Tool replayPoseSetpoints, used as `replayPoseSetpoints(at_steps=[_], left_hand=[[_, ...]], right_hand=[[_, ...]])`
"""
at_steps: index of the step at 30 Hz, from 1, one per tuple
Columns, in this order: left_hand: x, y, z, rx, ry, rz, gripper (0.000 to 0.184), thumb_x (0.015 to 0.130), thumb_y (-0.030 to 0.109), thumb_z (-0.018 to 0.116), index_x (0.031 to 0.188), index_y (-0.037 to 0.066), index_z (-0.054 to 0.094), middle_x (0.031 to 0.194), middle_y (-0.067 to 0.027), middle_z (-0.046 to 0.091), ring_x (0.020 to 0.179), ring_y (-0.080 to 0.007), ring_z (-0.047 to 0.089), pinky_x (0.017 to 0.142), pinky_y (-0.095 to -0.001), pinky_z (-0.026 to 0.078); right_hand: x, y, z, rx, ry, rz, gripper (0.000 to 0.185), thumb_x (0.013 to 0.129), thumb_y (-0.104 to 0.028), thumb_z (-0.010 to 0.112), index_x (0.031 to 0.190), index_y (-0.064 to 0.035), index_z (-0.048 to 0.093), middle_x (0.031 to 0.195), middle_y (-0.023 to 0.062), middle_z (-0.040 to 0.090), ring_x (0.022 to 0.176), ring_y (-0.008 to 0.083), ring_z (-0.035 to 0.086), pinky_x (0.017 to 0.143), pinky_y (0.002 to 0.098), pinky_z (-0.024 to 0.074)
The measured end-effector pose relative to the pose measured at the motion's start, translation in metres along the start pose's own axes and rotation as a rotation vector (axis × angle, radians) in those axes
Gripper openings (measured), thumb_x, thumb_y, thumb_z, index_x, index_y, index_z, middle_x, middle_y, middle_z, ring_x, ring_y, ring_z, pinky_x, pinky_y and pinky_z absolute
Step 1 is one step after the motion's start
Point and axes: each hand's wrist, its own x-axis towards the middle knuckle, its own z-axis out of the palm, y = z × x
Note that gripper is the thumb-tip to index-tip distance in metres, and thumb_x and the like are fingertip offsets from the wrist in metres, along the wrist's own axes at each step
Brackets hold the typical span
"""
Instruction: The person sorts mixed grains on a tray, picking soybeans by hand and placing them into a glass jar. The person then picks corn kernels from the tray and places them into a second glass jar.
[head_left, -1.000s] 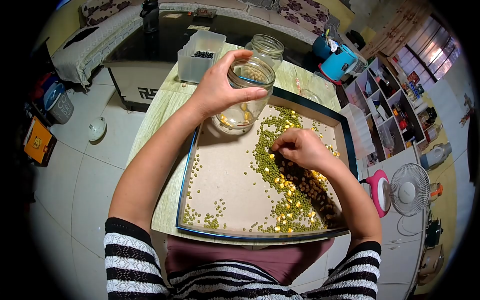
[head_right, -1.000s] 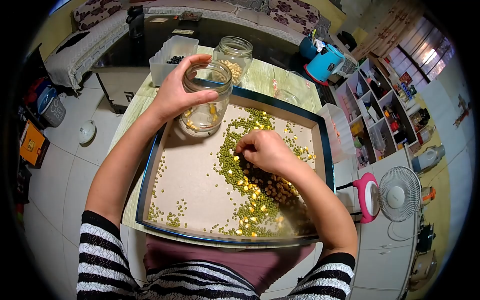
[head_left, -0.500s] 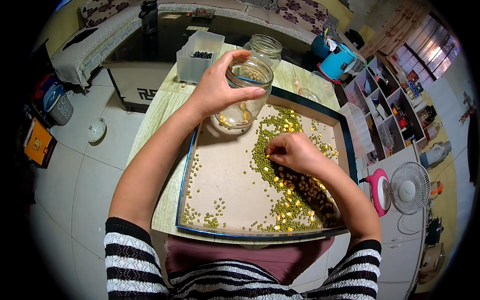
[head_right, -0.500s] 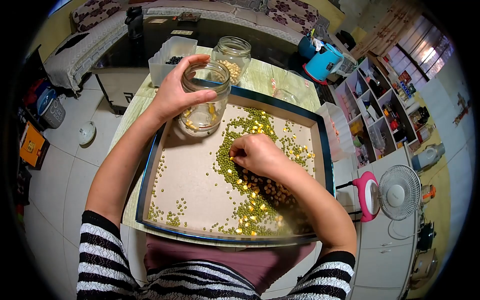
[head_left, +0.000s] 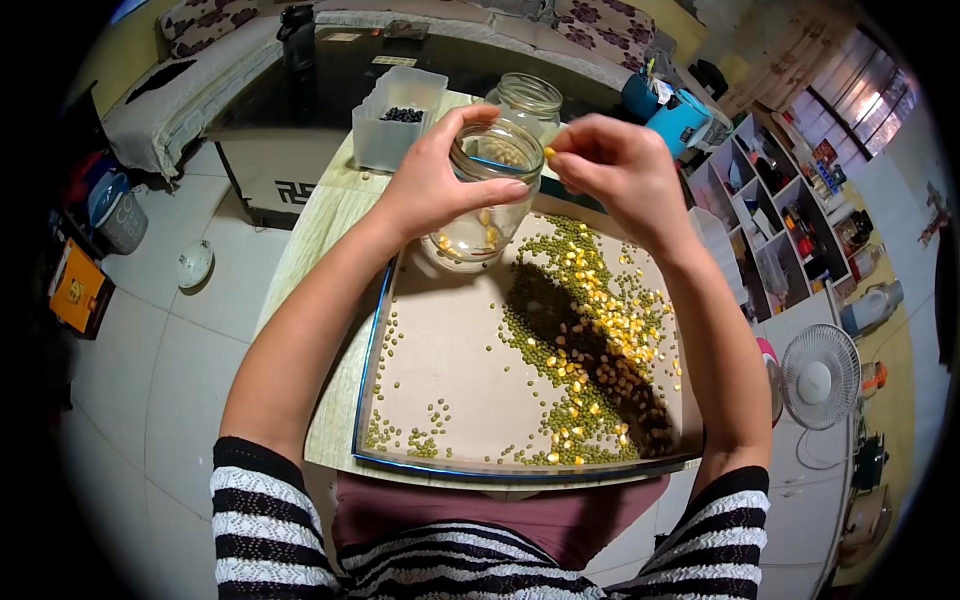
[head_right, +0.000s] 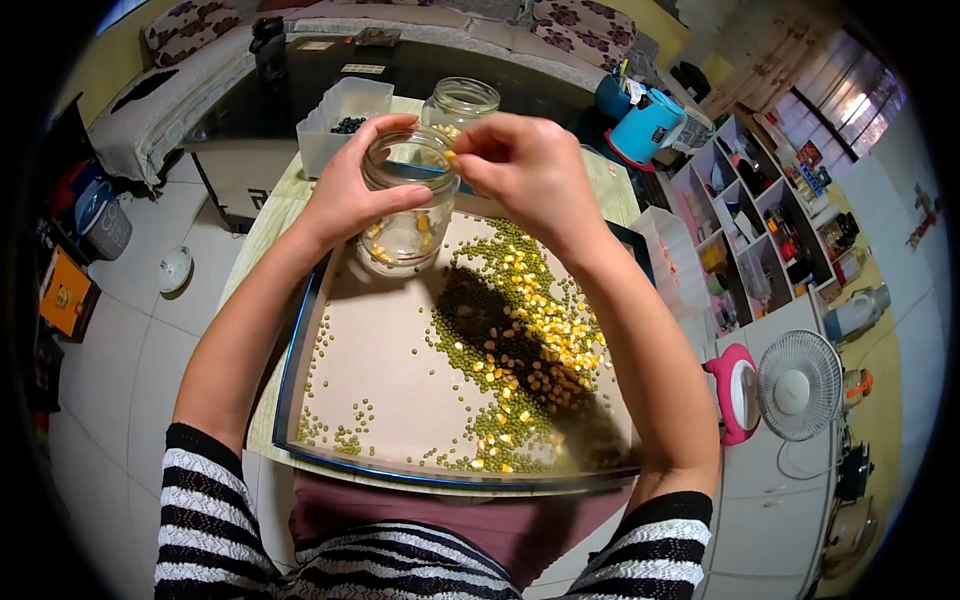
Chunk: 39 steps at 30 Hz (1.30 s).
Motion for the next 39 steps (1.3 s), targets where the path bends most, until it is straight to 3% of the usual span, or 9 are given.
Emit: replayPoseSetpoints(at_steps=[7, 13, 16, 17, 21, 23, 33, 37, 39], left_hand=[[0.000, 0.000, 0.000, 0.022, 0.011, 0.005, 0.076, 0.062, 0.033, 0.077, 0.122, 0.001, 0.043, 0.120, -0.0127, 0.050, 0.114, -0.0212, 0.047, 0.098, -0.0321, 0.035], [0.000, -0.002, 0.001, 0.029, 0.017, 0.008, 0.075, 0.062, 0.034, 0.077, 0.121, 0.002, 0.044, 0.119, -0.0123, 0.051, 0.113, -0.0212, 0.048, 0.098, -0.0322, 0.035], [0.000, -0.002, 0.000, 0.031, 0.014, 0.009, 0.075, 0.062, 0.035, 0.077, 0.122, 0.002, 0.044, 0.120, -0.0125, 0.050, 0.114, -0.0212, 0.047, 0.098, -0.0324, 0.035], [0.000, -0.002, 0.000, 0.037, 0.012, 0.005, 0.076, 0.062, 0.035, 0.076, 0.122, 0.002, 0.044, 0.120, -0.0126, 0.050, 0.114, -0.0212, 0.047, 0.098, -0.0325, 0.035], [0.000, -0.004, 0.001, 0.023, 0.003, 0.001, 0.077, 0.062, 0.035, 0.076, 0.123, 0.001, 0.043, 0.121, -0.0128, 0.049, 0.115, -0.0214, 0.046, 0.099, -0.0326, 0.034], [0.001, -0.006, 0.003, 0.027, 0.052, 0.041, 0.082, 0.059, 0.047, 0.076, 0.120, 0.002, 0.046, 0.116, -0.0156, 0.053, 0.111, -0.0257, 0.050, 0.097, -0.0340, 0.036], [0.001, -0.007, 0.003, 0.041, 0.049, 0.044, 0.082, 0.058, 0.047, 0.076, 0.120, 0.002, 0.046, 0.116, -0.0156, 0.053, 0.111, -0.0258, 0.050, 0.097, -0.0342, 0.036], [0.001, -0.007, 0.003, 0.027, 0.055, 0.040, 0.083, 0.058, 0.047, 0.076, 0.120, 0.002, 0.046, 0.117, -0.0157, 0.053, 0.112, -0.0260, 0.050, 0.097, -0.0342, 0.036], [0.001, -0.007, 0.003, 0.032, 0.054, 0.043, 0.083, 0.058, 0.048, 0.076, 0.120, 0.002, 0.046, 0.117, -0.0157, 0.053, 0.112, -0.0261, 0.050, 0.097, -0.0342, 0.036]], right_hand=[[0.000, 0.011, 0.004, -0.021, 0.036, -0.041, 0.014, 0.073, -0.007, 0.064, 0.085, -0.0009, 0.065, 0.073, 0.0096, 0.066, 0.066, 0.0135, 0.063, 0.061, 0.0248, 0.0494], [-0.061, 0.028, 0.009, 0.033, -0.091, 0.176, 0.007, 0.074, -0.003, 0.064, 0.080, -0.0010, 0.062, 0.071, 0.0048, 0.062, 0.063, 0.0091, 0.056, 0.059, 0.0231, 0.0464], [-0.074, 0.025, 0.012, 0.046, -0.423, 0.309, 0.009, 0.072, -0.007, 0.065, 0.080, -0.0019, 0.063, 0.072, 0.0071, 0.062, 0.065, 0.0136, 0.059, 0.063, 0.0268, 0.0478], [-0.078, 0.019, 0.013, -0.041, -0.523, 0.336, 0.011, 0.073, -0.003, 0.067, 0.082, -0.0012, 0.062, 0.075, 0.0034, 0.062, 0.071, 0.0094, 0.057, 0.063, 0.0238, 0.0467], [-0.090, 0.013, 0.021, -0.079, -0.668, 0.198, 0.016, 0.070, -0.008, 0.070, 0.084, -0.0024, 0.063, 0.076, 0.0062, 0.063, 0.069, 0.0178, 0.061, 0.063, 0.0283, 0.0483], [-0.095, 0.022, 0.027, -0.123, -0.665, 0.078, 0.018, 0.069, -0.008, 0.070, 0.084, -0.0021, 0.063, 0.076, 0.0075, 0.062, 0.068, 0.0194, 0.061, 0.062, 0.0289, 0.0484], [-0.095, 0.013, 0.023, -0.202, -0.703, 0.068, 0.012, 0.070, -0.006, 0.068, 0.080, -0.0022, 0.062, 0.074, 0.0086, 0.062, 0.065, 0.0211, 0.061, 0.060, 0.0301, 0.0481], [-0.084, 0.013, -0.001, -0.113, -0.530, 0.383, 0.008, 0.074, 0.000, 0.062, 0.082, -0.0008, 0.062, 0.071, 0.0037, 0.064, 0.067, 0.0090, 0.059, 0.062, 0.0238, 0.0478], [-0.081, 0.012, -0.010, -0.110, -0.542, 0.445, 0.009, 0.074, 0.002, 0.062, 0.083, -0.0009, 0.062, 0.072, 0.0037, 0.064, 0.067, 0.0086, 0.060, 0.061, 0.0236, 0.0477]])
